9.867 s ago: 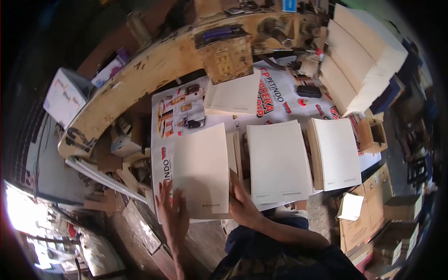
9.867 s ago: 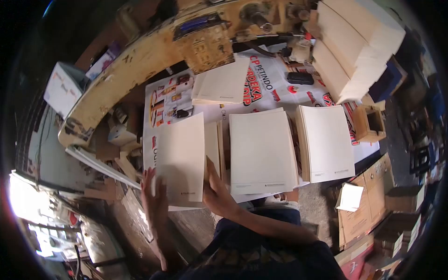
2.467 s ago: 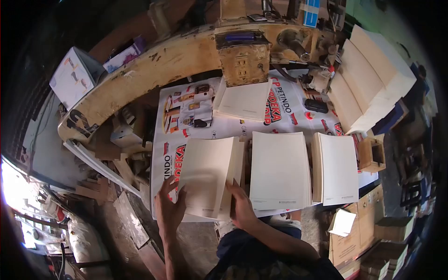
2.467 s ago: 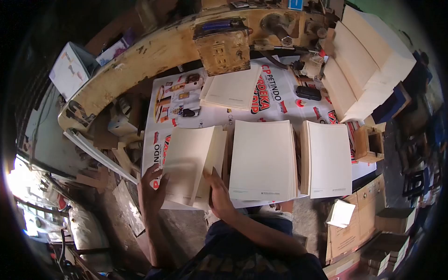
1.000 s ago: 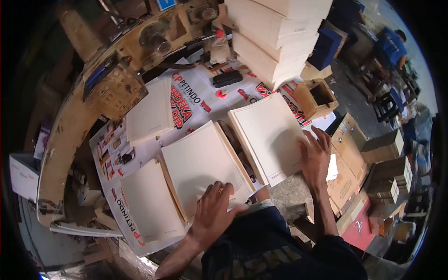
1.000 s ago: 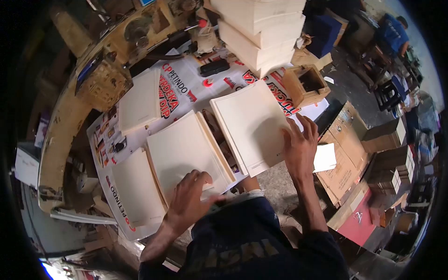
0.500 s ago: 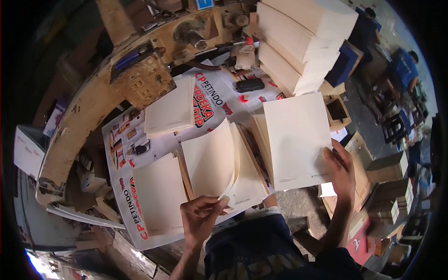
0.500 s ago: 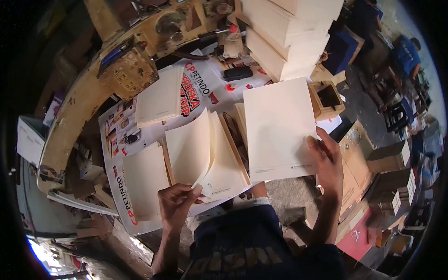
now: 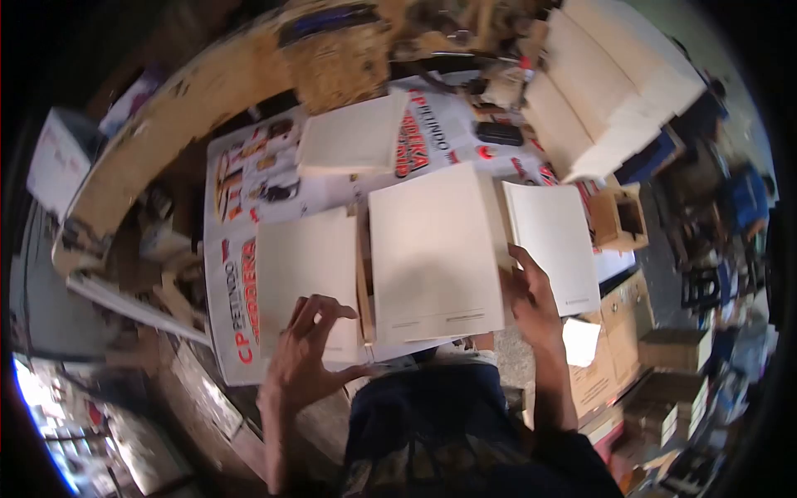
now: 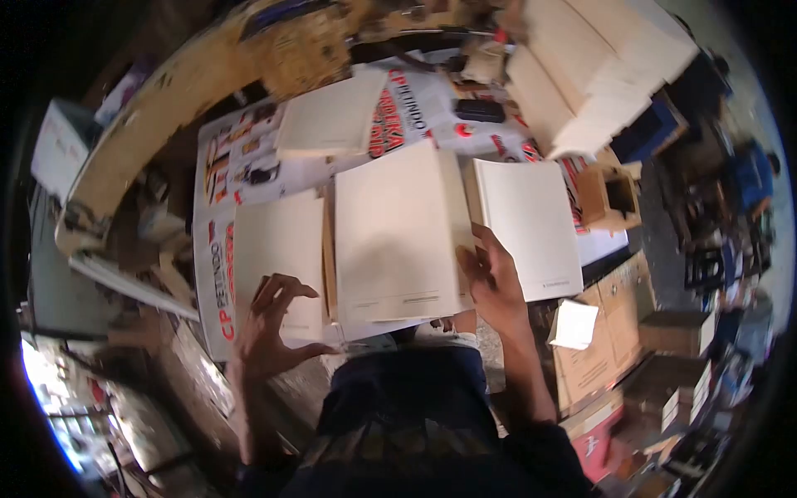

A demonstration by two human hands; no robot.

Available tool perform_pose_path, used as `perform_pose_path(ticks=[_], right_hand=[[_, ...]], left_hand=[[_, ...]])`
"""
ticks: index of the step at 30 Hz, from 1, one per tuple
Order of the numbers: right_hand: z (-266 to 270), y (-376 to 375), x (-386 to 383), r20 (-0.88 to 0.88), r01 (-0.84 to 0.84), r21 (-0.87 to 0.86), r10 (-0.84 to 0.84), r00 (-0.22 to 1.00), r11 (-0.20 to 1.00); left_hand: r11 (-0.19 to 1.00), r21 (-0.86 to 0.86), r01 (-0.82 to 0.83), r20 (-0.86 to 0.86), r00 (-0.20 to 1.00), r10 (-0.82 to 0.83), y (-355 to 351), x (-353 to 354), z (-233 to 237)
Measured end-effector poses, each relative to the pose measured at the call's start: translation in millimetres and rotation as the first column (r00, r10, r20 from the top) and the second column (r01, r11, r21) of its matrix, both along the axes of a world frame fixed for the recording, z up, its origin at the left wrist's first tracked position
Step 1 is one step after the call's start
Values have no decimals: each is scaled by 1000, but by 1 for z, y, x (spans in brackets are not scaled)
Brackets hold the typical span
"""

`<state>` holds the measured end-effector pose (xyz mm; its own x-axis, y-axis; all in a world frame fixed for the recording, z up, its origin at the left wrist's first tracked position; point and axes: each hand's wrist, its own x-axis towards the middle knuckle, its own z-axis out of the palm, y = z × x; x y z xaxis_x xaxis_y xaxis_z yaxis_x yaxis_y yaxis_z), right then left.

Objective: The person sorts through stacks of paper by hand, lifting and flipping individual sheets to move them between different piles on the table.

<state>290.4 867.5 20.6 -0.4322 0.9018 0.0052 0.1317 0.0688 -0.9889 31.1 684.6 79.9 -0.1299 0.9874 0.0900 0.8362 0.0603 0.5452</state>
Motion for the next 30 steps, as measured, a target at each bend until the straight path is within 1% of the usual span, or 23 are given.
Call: perform_pose_path(ticks=[1, 2, 3, 4, 5, 7, 8, 10, 11, 13, 17, 18, 19, 20, 21, 23, 24, 25, 26, 27, 28, 29, 30], right_hand=[[-4, 0, -4, 12, -46, 0, 46, 999, 999], [-7, 0, -6, 35, -18, 11, 18, 999, 1000], [-12, 0, -7, 52, 19, 24, -20, 998, 1000], [-13, 2, -12, -84, 83, -49, -87, 993, 995], [-10, 2, -16, -84, 70, -49, -74, 994, 996], [4, -2, -21, -63, 13, -86, -18, 998, 996], [6, -6, -25, 36, 43, -4, -43, 998, 999], [10, -6, -27, 86, 4, 51, -9, 996, 999], [11, -6, -30, 128, -26, 94, 14, 992, 995], [7, -5, -31, 102, -31, 118, 18, 995, 993], [10, -5, -31, 213, -33, 67, 18, 977, 997], [12, -6, -32, 207, -33, 78, 16, 978, 996], [14, -6, -34, 199, -32, 92, 13, 980, 995], [14, -6, -35, 198, -38, 94, 18, 980, 995], [14, -7, -35, 182, -42, 76, 28, 983, 996], [12, -9, -34, 163, -51, 60, 40, 986, 997], [10, -10, -34, 67, -12, -12, 13, 998, 1000], [10, -11, -34, -28, 19, -88, -21, 999, 996], [11, -13, -34, -28, 14, -85, -16, 999, 996], [15, -17, -35, -120, 86, -179, -109, 987, 980], [17, -20, -36, -202, 149, -278, -210, 957, 949], [17, -22, -37, -208, 150, -277, -212, 955, 949], [16, -24, -38, -239, 109, -300, -186, 953, 948]], left_hand=[[993, -120, -17, -28, 1000, 14, -8, -6, 4], [991, -121, -54, -22, 998, 51, -16, -10, -1], [980, -194, -32, -46, 999, 24, -21, -14, -8], [963, -268, -5, -66, 998, -13, -25, -19, -15], [963, -268, -18, -66, 998, 0, -29, -26, -20], [966, -257, 24, 132, 991, 10, -36, -37, -28], [968, -251, 18, 139, 990, 17, -38, -38, -29], [973, -229, -17, 230, 971, 71, -41, -40, -30], [974, -224, -30, 233, 969, 83, -41, -38, -28], [997, -76, -20, 105, 994, 28, -37, -32, -22], [1000, -8, -26, 125, 992, 27, -43, -42, -34], [998, 3, -66, 193, 979, 65, -47, -45, -39], [994, 16, -106, 257, 961, 99, -50, -48, -43], [964, 118, -238, 327, 926, 189, -50, -44, -47], [963, 120, -243, 327, 925, 192, -53, -43, -48], [884, 106, -455, 494, 796, 350, -59, -41, -49], [881, 108, -460, 495, 794, 353, -61, -41, -49], [845, 60, -532, 576, 709, 406, -63, -40, -49], [804, 4, -595, 649, 613, 451, -64, -39, -50], [802, 7, -598, 649, 612, 451, -67, -39, -50], [753, 30, -658, 711, 544, 447, -70, -40, -51], [700, 50, -712, 766, 477, 430, -73, -42, -52], [703, 57, -708, 763, 486, 427, -78, -44, -59]])
